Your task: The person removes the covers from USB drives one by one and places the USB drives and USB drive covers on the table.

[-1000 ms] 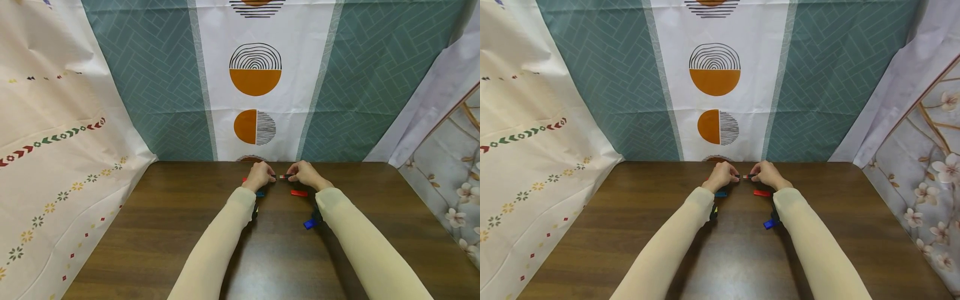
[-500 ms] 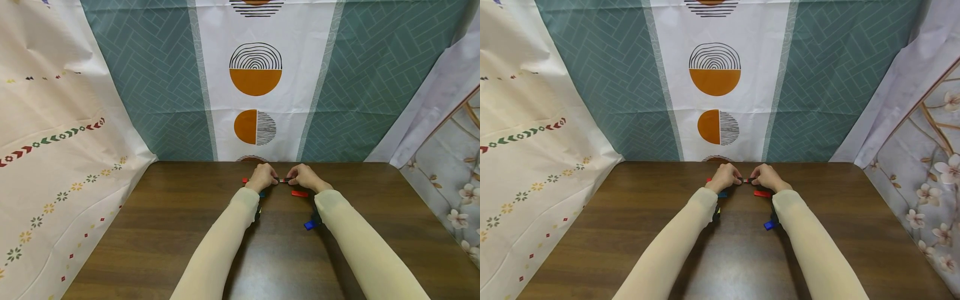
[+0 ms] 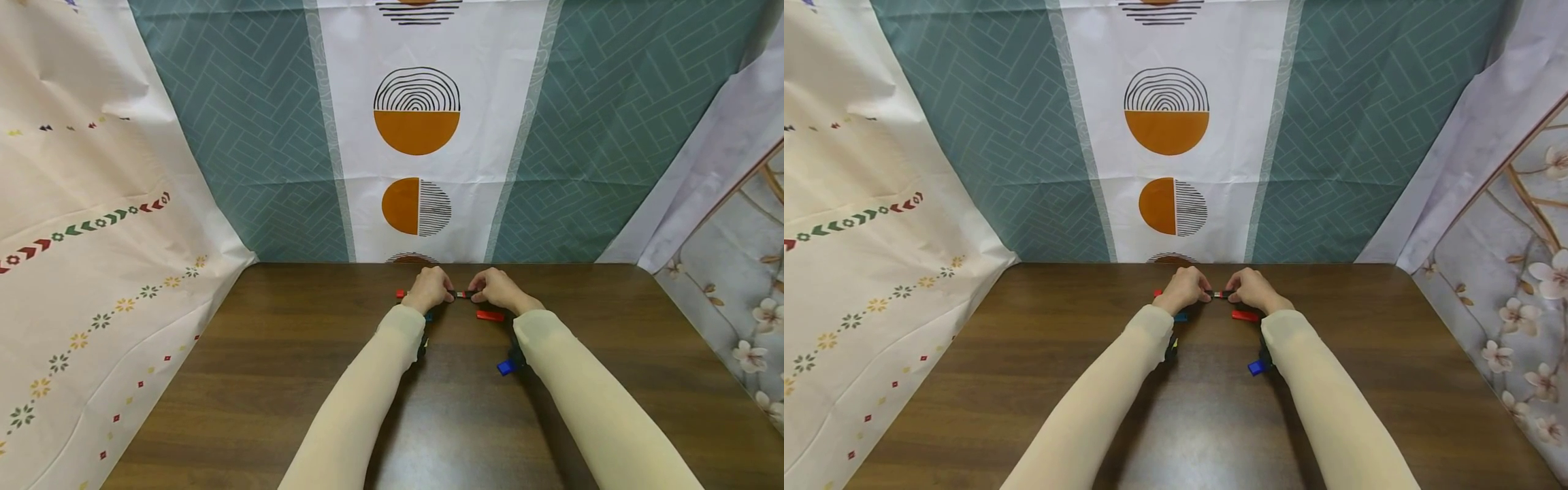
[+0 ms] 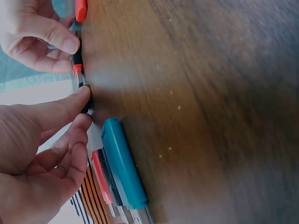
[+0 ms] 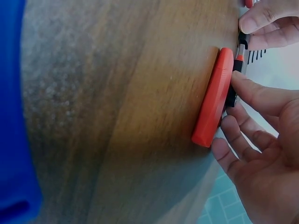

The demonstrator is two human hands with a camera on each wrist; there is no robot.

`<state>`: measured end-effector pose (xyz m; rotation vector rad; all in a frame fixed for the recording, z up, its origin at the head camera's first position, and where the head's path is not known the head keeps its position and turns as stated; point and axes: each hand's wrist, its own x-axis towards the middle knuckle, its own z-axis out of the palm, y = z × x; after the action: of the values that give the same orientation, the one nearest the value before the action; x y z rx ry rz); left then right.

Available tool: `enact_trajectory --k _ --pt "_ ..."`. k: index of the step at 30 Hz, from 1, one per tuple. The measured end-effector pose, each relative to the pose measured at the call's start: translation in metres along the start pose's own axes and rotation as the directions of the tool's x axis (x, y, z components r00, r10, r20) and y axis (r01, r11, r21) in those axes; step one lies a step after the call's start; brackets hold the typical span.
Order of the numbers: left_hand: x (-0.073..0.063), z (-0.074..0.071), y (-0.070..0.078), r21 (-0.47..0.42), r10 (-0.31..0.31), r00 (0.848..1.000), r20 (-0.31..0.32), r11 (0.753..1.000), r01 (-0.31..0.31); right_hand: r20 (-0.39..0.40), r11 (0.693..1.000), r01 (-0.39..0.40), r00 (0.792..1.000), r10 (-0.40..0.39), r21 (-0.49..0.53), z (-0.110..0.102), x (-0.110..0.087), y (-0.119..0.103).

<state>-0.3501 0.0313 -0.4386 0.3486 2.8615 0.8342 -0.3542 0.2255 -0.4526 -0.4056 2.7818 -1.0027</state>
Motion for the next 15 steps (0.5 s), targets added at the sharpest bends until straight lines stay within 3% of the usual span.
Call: enact_trajectory --k 15 --pt "-0.0001 -0.0011 0.0 0.019 0.005 1.0 0.008 1.0 -0.005 0.002 1.0 -0.007 1.0 0.007 0.007 -0.0044 -0.0037 -0.0025"
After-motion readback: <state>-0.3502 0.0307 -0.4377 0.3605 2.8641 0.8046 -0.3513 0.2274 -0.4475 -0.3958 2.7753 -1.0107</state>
